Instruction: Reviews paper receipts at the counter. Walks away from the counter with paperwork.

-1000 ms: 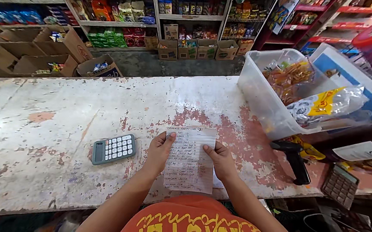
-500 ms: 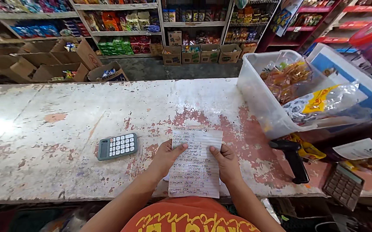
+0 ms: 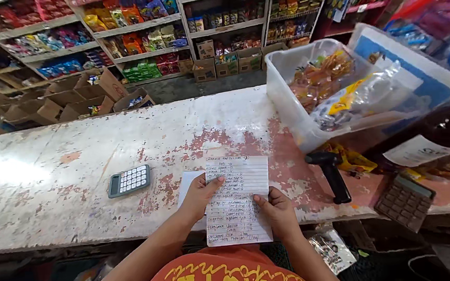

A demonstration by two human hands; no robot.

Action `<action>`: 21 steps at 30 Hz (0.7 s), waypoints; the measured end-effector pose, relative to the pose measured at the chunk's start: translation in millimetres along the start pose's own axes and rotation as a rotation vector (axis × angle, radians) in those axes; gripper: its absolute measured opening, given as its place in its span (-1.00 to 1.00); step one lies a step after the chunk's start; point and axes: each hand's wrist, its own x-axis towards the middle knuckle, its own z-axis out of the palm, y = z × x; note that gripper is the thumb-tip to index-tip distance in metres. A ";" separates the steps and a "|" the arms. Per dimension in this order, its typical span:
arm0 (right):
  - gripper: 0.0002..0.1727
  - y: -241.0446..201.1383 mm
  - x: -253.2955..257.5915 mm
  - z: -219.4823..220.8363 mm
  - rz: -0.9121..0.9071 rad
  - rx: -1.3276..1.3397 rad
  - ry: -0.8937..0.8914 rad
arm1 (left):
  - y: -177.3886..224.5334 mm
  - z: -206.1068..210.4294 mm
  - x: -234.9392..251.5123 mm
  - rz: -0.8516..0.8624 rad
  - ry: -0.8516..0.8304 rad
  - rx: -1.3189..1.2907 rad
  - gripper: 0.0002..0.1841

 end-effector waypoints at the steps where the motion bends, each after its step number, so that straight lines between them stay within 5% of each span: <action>1: -0.84 -0.9 -5.6 -9.6 -0.012 -0.005 0.017 | -5.2 8.8 0.1 -0.006 -0.028 -0.005 -0.86; 10: -0.79 2.7 -92.3 -59.1 -0.070 -0.036 0.313 | -37.7 74.9 -10.2 -0.086 -0.268 0.117 -0.86; 15: -0.75 47.2 -176.1 -58.9 -0.156 -0.137 0.589 | -46.8 84.5 -35.6 -0.098 -0.457 0.123 -0.84; 18: -0.73 93.0 -238.7 -51.3 0.070 -0.239 0.739 | -55.8 88.2 -58.5 -0.100 -0.584 0.091 -0.85; 21: -0.64 148.4 -308.9 -31.2 0.468 -0.178 0.698 | -72.8 96.7 -85.3 -0.113 -0.708 0.086 -0.87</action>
